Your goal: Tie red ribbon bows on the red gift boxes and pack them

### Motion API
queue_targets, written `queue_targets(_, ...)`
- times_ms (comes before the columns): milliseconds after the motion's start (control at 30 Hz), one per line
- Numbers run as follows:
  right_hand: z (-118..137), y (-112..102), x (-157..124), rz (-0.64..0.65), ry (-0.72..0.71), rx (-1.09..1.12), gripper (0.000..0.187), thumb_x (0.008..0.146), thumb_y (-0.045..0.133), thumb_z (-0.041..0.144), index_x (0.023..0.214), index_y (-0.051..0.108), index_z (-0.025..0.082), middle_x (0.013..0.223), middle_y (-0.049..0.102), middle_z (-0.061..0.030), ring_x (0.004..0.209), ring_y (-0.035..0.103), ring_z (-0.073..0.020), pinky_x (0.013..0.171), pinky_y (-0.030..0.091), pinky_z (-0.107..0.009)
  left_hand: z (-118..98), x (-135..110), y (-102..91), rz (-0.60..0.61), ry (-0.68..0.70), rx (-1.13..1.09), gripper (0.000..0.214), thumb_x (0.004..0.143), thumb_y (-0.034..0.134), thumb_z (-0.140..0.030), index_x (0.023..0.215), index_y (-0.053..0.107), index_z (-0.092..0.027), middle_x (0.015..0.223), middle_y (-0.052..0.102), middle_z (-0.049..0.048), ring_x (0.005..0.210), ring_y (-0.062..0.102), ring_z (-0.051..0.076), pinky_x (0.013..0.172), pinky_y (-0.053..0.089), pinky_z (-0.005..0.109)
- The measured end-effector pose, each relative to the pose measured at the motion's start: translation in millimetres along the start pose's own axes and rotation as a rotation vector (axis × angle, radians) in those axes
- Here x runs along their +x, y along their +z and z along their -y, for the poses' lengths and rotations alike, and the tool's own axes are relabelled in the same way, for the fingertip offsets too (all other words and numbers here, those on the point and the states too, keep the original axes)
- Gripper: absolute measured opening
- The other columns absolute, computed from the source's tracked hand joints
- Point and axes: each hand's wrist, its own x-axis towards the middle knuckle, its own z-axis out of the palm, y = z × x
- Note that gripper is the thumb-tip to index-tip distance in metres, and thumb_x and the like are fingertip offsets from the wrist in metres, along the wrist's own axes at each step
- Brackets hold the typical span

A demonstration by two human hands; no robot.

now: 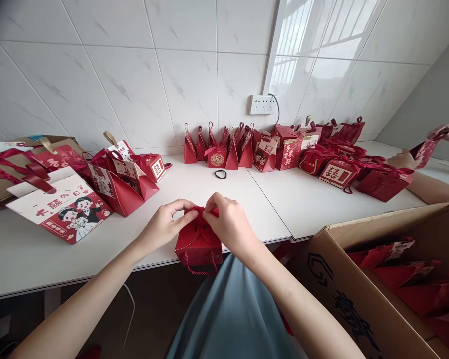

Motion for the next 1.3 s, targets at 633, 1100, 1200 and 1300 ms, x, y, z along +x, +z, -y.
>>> queue_targets(633,-1.0,4.7,-5.1,-0.028,-0.026,-0.080,0.019,0.072,0.056,0.012,0.064,0.042,0.021,0.063,0.053,0.0042,0.058,0.049,-0.0126,0.065,0.041,-0.028,-6.8,-9.3,15.6,-0.074,-0.128,-0.240,0.022,0.083,0.057,-0.041,0.085,0.057,-0.019,0.073,0.066,-0.0005,0.072,0.063,0.014,0.065,0.046,0.023)
queue_targets(1100,-14.1,5.5,-17.8,-0.052,-0.389,-0.196,0.013,0.089,0.053,0.026,0.086,0.065,0.022,0.099,0.067,-0.0069,0.089,0.064,-0.0205,0.093,0.043,-0.047,4.0,-10.1,25.5,-0.123,-0.182,-0.520,0.022,0.082,0.059,-0.039,0.083,0.055,-0.018,0.075,0.066,0.0001,0.073,0.063,0.014,0.068,0.047,0.024)
queue_targets(1200,-15.6,5.4,-20.2,-0.075,-0.451,-0.293,0.015,0.089,0.054,0.029,0.086,0.067,0.022,0.104,0.066,-0.0084,0.089,0.064,-0.0224,0.099,0.036,-0.057,3.4,-12.3,25.3,-0.123,-0.171,-0.495,0.022,0.082,0.059,-0.039,0.084,0.055,-0.018,0.075,0.066,0.0003,0.073,0.063,0.014,0.067,0.047,0.024)
queue_targets(1300,-16.5,5.1,-19.4,-0.083,-0.444,-0.308,0.016,0.089,0.053,0.026,0.080,0.066,0.022,0.096,0.066,-0.0065,0.085,0.064,-0.0210,0.098,0.038,-0.057,1.6,-12.7,24.7,-0.117,-0.167,-0.475,0.022,0.083,0.058,-0.040,0.083,0.055,-0.018,0.075,0.066,0.0004,0.073,0.063,0.015,0.067,0.048,0.025)
